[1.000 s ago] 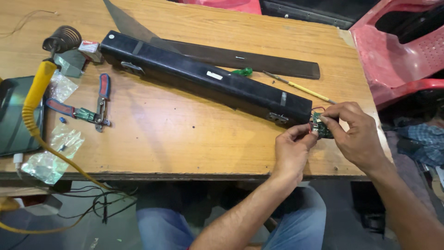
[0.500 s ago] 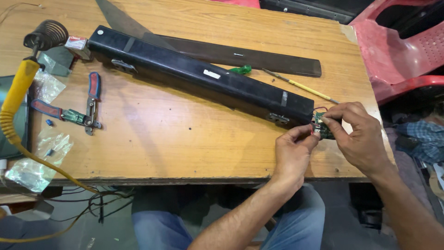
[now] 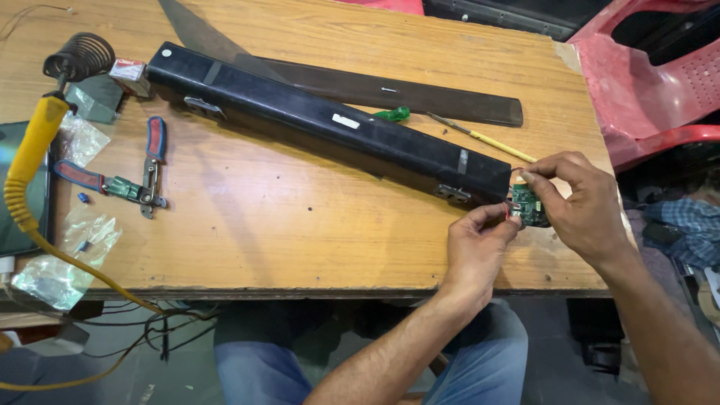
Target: The person pries open the end cap of a black soundbar speaker on a wooden workbench, uses a screwdriver to remove its rear panel, and pulls out an internal circuit board. They then handle and reposition the board and probe it with a screwdriver while the opened speaker body lies on the bench.
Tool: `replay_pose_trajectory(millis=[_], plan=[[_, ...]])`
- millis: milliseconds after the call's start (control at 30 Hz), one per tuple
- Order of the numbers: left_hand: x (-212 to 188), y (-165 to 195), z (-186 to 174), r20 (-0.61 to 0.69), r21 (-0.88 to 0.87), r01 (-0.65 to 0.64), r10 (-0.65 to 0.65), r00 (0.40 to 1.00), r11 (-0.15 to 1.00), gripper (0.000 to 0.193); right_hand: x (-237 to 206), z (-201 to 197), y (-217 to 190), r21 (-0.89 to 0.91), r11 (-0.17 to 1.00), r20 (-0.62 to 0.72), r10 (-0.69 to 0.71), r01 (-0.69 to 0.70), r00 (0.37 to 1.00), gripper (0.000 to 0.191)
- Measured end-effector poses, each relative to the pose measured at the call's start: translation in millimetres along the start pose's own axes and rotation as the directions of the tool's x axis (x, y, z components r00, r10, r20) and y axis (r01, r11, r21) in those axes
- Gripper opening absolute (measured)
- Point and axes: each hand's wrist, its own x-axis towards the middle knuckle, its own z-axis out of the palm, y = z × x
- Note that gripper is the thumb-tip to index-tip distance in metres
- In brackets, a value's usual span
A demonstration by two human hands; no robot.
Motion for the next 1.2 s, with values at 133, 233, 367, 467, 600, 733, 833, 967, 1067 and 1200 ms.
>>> replay_pose_trajectory(millis=[133,233,367,467,600,733,833,967,1067,1200], plan=[[-1,1,0,0.001,0.016,0.005,-0.005,1.0,1.0,0.021,4,1,6,0.007,1.0,-0.006,0.02,-0.02,1.0,0.012],[-2,3,1,0.009,0.018,-0.006,0.006,1.0,1.0,0.021,5,0,8,0.023,0.999,0.0,0.038,-0.038,0.999,0.012],[-3,5,-1,0.032,0.018,-0.004,0.004,0.999,1.0,0.021,4,0,7,0.046,0.998,0.018,0.036,-0.036,0.999,0.012],[-3,4,-1,0.031,0.017,0.0,-0.001,1.0,1.0,0.022,3,-1,6,0.063,0.996,0.04,0.054,-0.056,0.998,0.011],[-1,2,-2,0.033,0.0,-0.004,0.004,0.999,1.0,0.023,0,-1,6,0.067,0.997,0.057,0.032,-0.036,0.998,0.014],[-1,-1,-2,0.031,-0.002,-0.004,0.004,1.0,1.0,0.022,-3,-1,9,0.069,0.998,0.059,0.009,-0.013,0.998,0.014],[-1,-1,-2,0.036,-0.005,-0.016,0.017,0.999,1.0,0.023,-3,-1,11,0.062,0.998,0.06,0.015,-0.019,0.998,0.014],[-2,4,-1,0.039,-0.031,0.001,0.0,0.999,1.0,0.023,-3,-2,10,0.052,0.998,0.063,0.018,-0.021,0.998,0.015],[-5,10,1,0.039,0.003,0.01,-0.01,0.999,1.0,0.023,-3,-3,6,0.04,0.999,0.063,0.019,-0.021,0.998,0.016],[-10,18,3,0.041,0.056,0.039,-0.041,0.998,0.998,0.023,-2,-6,-2,0.036,0.996,0.084,0.073,-0.076,0.994,0.02]])
